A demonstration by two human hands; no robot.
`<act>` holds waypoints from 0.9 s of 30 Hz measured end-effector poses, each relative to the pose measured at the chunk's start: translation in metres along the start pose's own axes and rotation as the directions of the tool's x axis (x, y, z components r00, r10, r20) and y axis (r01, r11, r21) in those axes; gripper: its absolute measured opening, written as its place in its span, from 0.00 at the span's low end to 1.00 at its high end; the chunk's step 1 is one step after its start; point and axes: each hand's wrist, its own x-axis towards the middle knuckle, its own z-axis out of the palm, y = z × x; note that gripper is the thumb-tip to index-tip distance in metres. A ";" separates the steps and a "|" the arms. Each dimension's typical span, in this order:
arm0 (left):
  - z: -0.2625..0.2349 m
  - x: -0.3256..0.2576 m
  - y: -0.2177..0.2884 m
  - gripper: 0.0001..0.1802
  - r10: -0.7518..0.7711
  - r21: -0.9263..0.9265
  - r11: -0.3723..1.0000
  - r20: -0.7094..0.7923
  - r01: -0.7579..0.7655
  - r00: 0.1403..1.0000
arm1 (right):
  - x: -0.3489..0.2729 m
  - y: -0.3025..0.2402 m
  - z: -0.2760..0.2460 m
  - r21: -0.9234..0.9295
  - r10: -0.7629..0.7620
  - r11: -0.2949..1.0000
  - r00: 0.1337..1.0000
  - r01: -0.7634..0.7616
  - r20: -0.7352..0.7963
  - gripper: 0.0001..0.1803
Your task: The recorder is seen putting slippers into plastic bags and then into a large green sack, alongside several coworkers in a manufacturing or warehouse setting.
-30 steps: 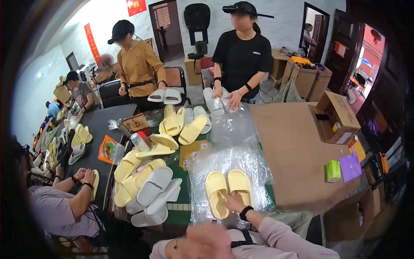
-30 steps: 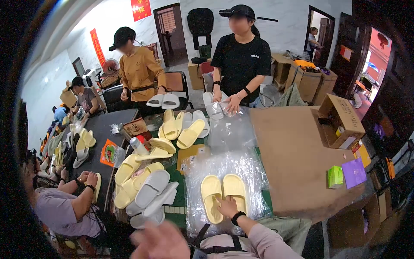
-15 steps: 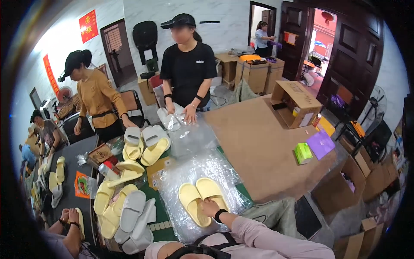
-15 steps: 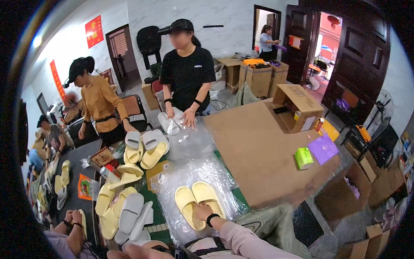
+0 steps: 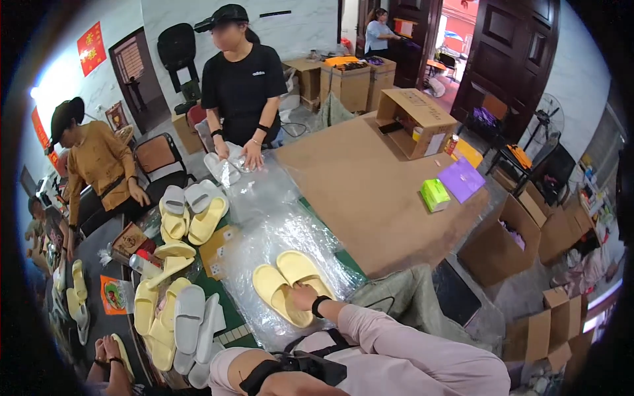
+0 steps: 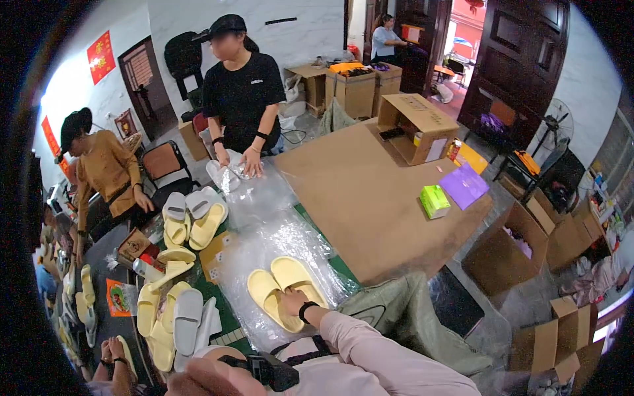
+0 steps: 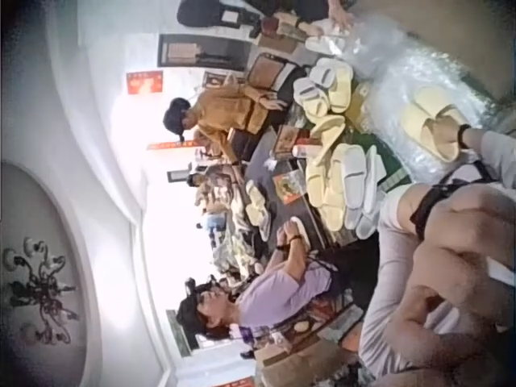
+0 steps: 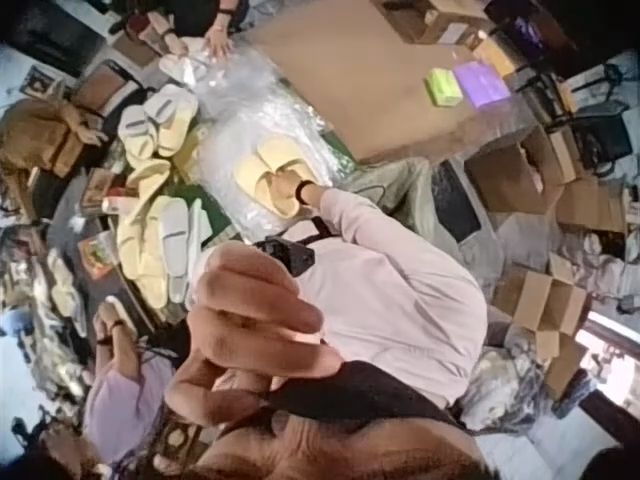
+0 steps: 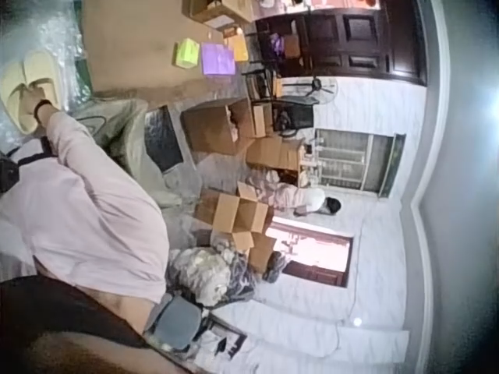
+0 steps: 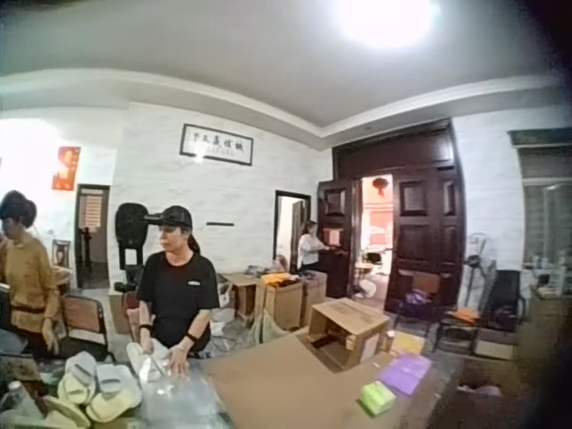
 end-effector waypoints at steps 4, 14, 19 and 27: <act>0.003 0.009 0.023 0.03 -0.319 -0.137 0.939 -0.006 0.315 0.948 | -0.004 -0.002 -0.006 -0.033 -0.027 0.999 1.000 0.027 0.004 0.28; -0.002 -0.033 -0.057 0.20 0.632 -0.554 0.668 0.072 -0.496 0.772 | 0.002 0.006 0.010 -0.005 -0.092 0.996 0.996 0.092 -0.015 0.19; -0.072 -0.154 -0.073 0.17 -0.639 0.803 0.519 0.138 0.292 0.757 | -0.007 0.013 -0.037 0.049 -0.108 0.993 0.994 0.107 0.023 0.16; -0.109 -0.277 -0.080 0.31 -0.891 0.823 0.113 -0.164 0.556 0.424 | -0.012 -0.064 -0.169 -0.260 -0.594 0.798 0.637 0.543 -0.491 0.08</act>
